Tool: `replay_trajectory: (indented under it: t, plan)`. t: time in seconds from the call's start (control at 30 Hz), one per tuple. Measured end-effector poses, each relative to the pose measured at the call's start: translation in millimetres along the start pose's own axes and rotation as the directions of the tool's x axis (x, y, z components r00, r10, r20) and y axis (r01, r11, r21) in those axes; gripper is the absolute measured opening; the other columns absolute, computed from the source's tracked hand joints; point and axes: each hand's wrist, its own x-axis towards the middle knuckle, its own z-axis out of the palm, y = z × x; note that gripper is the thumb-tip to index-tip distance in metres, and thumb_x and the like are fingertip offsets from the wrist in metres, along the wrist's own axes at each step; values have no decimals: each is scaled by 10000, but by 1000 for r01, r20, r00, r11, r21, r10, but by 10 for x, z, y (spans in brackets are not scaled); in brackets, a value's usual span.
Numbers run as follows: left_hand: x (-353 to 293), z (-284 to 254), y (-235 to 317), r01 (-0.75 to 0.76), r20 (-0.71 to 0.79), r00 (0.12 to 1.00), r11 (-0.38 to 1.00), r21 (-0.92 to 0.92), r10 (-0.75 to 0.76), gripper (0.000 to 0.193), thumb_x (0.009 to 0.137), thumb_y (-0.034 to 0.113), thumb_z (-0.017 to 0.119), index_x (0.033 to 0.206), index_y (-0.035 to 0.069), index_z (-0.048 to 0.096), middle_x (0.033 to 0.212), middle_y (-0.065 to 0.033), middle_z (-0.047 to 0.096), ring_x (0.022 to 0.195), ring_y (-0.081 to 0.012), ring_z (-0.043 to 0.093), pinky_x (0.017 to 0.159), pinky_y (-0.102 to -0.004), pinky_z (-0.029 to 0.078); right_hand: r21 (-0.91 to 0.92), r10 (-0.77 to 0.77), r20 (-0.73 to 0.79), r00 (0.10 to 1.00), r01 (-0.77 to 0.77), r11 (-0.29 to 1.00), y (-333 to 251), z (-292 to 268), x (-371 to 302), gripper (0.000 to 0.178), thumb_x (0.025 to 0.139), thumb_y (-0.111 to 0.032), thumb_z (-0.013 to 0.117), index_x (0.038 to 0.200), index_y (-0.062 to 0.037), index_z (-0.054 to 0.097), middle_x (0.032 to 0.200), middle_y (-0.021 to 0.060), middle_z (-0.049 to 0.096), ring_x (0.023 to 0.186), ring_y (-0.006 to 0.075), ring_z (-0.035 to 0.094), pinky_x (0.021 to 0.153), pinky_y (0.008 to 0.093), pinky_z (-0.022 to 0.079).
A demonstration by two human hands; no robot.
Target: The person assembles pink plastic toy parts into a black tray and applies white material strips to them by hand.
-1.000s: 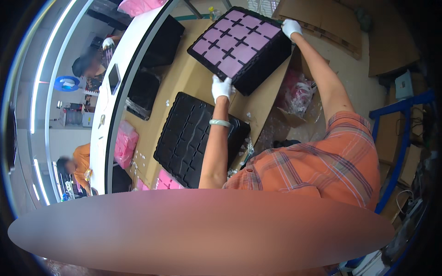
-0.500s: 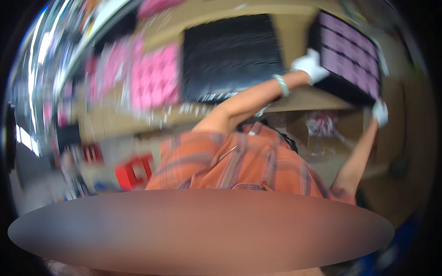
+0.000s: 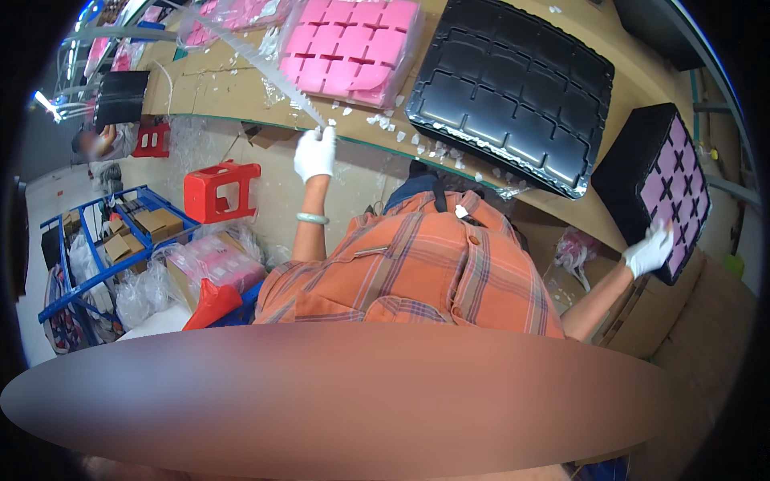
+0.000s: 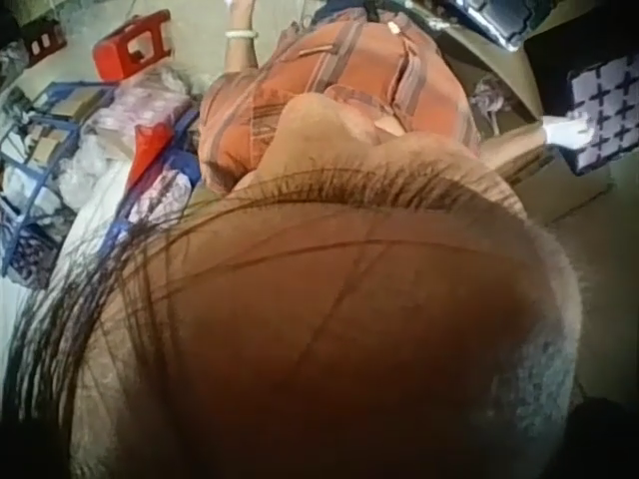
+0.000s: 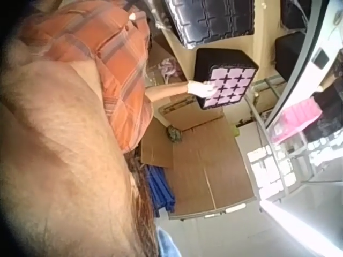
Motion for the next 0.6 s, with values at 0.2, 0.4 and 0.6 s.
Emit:
replay_trajectory:
  t: [0.2,0.4,0.6]
  plan:
    - [855,612,-640,262,324,945,475,-840,51,241,867,200,644,1043,36,634,806,-85,660,630,-163,599,498,-255,449,229,-185,627,757,48,972,-1407,1620,-1103,263,971,-148,542,1174,-26,657,1066,89,687,898,126,633,823,264,499]
    - [196,-560,651,632,499,716,-149,-761,488,119,929,140,577,1038,94,571,807,-44,606,628,-113,555,424,-185,378,379,-419,886,199,210,901,-2022,2516,-2325,188,919,-201,607,1018,-49,658,952,82,616,915,206,621,855,302,485]
    - [147,-646,924,740,467,592,-212,-638,657,163,955,186,547,1083,86,557,844,-40,621,648,-110,571,448,-194,406,188,-187,982,17,-156,970,-2267,2869,-2519,353,953,-333,585,1149,-48,653,1058,69,652,983,175,588,899,299,445]
